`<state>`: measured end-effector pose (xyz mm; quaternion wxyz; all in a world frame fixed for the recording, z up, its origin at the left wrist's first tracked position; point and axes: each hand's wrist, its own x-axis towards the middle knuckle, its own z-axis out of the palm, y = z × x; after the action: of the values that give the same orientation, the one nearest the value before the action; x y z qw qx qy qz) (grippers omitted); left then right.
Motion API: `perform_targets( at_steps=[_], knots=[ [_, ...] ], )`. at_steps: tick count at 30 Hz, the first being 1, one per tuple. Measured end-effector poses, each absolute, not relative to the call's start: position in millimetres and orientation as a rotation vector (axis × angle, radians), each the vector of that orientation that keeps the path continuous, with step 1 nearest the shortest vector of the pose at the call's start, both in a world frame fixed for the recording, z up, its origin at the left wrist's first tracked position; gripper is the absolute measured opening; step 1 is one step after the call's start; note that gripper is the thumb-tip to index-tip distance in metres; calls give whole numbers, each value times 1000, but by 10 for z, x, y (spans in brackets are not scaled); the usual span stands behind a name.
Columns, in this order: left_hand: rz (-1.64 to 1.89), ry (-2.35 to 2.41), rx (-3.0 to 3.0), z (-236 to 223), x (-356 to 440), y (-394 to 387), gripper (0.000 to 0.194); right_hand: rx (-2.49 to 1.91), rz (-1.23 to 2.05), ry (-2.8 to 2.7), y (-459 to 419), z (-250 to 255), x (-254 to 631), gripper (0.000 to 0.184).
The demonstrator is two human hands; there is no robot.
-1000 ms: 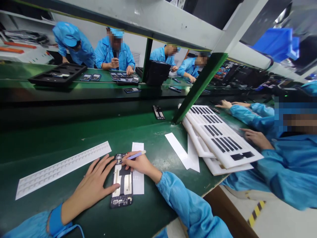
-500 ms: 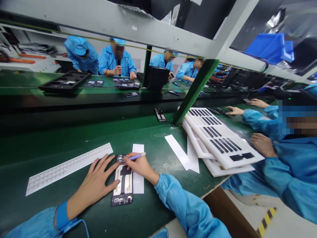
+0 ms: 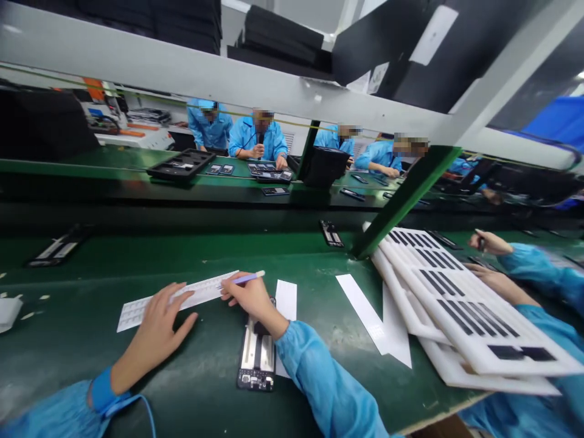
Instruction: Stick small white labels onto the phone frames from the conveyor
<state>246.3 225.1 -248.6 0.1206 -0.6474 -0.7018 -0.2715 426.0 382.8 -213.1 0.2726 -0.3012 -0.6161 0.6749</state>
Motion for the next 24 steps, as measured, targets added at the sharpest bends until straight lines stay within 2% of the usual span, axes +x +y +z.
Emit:
perform_targets(
  at_steps=[5, 9, 15, 24],
  knots=[
    [-690, -2220, -1754, -2570, 1899, 1911, 37, -729, 1956, -1866, 3576, -2261, 3557, 16],
    [-526, -2217, -1896, -2611, 1853, 1874, 37, -808, 1916, -1888, 3479, -2466, 3356, 3],
    [-510, -2234, -1890, -2632, 1935, 1899, 38, -753, 1851, -1910, 3482, -2537, 3402, 5],
    [-501, -2225, -1892, -2605, 1919, 1904, 38, -666, 1899, -1904, 3492, -2514, 3401, 17]
  ],
)
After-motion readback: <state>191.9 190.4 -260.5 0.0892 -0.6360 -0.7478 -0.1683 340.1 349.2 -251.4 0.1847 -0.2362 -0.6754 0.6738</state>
